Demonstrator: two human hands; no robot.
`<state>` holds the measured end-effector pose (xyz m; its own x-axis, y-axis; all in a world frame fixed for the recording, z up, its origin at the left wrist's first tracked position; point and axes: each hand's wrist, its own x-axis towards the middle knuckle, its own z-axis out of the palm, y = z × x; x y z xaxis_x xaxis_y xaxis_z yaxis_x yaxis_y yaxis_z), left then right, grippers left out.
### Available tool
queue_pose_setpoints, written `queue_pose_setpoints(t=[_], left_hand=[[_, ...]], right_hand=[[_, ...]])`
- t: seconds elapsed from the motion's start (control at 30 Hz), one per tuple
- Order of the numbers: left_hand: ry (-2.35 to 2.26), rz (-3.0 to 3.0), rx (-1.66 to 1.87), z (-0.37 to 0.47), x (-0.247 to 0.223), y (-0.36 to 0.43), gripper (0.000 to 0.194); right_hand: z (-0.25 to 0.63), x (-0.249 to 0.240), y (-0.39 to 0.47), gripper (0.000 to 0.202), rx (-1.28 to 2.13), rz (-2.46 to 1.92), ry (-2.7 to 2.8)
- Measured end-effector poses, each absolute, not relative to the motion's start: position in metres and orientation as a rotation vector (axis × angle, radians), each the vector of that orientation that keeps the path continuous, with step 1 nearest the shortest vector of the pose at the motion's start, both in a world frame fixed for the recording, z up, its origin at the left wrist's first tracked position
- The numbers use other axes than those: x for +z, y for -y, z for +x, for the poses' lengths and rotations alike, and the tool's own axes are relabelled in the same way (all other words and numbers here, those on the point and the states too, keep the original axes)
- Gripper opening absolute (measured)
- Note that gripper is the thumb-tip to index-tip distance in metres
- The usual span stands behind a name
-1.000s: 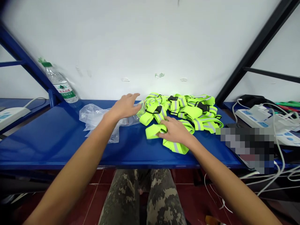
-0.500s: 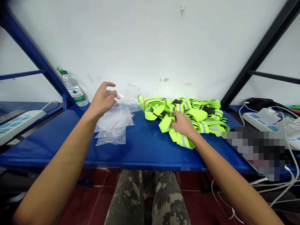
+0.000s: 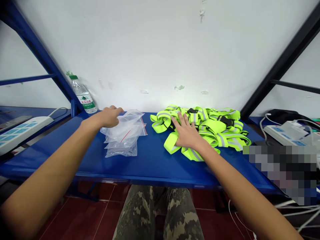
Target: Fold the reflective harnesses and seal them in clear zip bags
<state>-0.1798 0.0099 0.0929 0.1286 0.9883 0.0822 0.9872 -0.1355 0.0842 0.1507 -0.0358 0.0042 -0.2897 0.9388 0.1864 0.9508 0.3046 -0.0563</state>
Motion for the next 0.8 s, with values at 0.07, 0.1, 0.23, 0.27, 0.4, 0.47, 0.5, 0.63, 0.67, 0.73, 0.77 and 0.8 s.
queue_pose_setpoints(t=[0.07, 0.1, 0.23, 0.27, 0.4, 0.47, 0.5, 0.63, 0.67, 0.73, 0.77, 0.8], left_hand=[[-1.982, 2.475, 0.05, -0.168, 0.088, -0.009, 0.048], [-1.917, 2.452, -0.002, -0.161, 0.084, -0.008, 0.054], [-1.762, 2.282, -0.185, -0.137, 0.044, 0.003, 0.106], [-1.781, 2.304, -0.183, -0.134, 0.032, 0.007, 0.112], [-1.84, 2.497, 0.057, -0.136, -0.006, 0.016, 0.094], [-1.839, 2.573, 0.143, -0.143, -0.014, 0.015, 0.085], [-1.829, 2.602, 0.157, -0.147, -0.015, 0.014, 0.083], [-1.808, 2.596, 0.053, -0.152, -0.001, 0.005, 0.077], [-1.834, 2.564, -0.009, -0.148, 0.005, 0.003, 0.075], [-1.897, 2.513, -0.114, -0.132, 0.02, 0.002, 0.075], [-1.92, 2.515, -0.127, -0.121, 0.026, 0.002, 0.075], [-1.901, 2.551, -0.092, -0.108, 0.031, 0.003, 0.076]], right_hand=[[0.143, 0.006, 0.026, 0.102, -0.138, -1.687, 2.402], [0.14, 0.005, 0.02, 0.098, -0.146, -1.671, 2.412], [0.133, -0.002, -0.002, 0.064, -0.118, -1.671, 2.429], [0.133, -0.004, -0.005, 0.051, -0.134, -1.67, 2.399], [0.136, -0.005, -0.017, 0.02, -0.278, -1.686, 2.173], [0.145, 0.001, -0.022, 0.016, -0.325, -1.699, 2.079], [0.152, 0.006, -0.024, 0.015, -0.346, -1.703, 2.034], [0.193, 0.029, -0.034, 0.017, -0.466, -1.715, 1.747], [0.205, 0.034, -0.036, 0.019, -0.497, -1.735, 1.649], [0.226, 0.041, -0.04, 0.024, -0.505, -1.802, 1.5], [0.234, 0.044, -0.042, 0.027, -0.468, -1.838, 1.497], [0.241, 0.045, -0.043, 0.032, -0.406, -1.864, 1.547]])
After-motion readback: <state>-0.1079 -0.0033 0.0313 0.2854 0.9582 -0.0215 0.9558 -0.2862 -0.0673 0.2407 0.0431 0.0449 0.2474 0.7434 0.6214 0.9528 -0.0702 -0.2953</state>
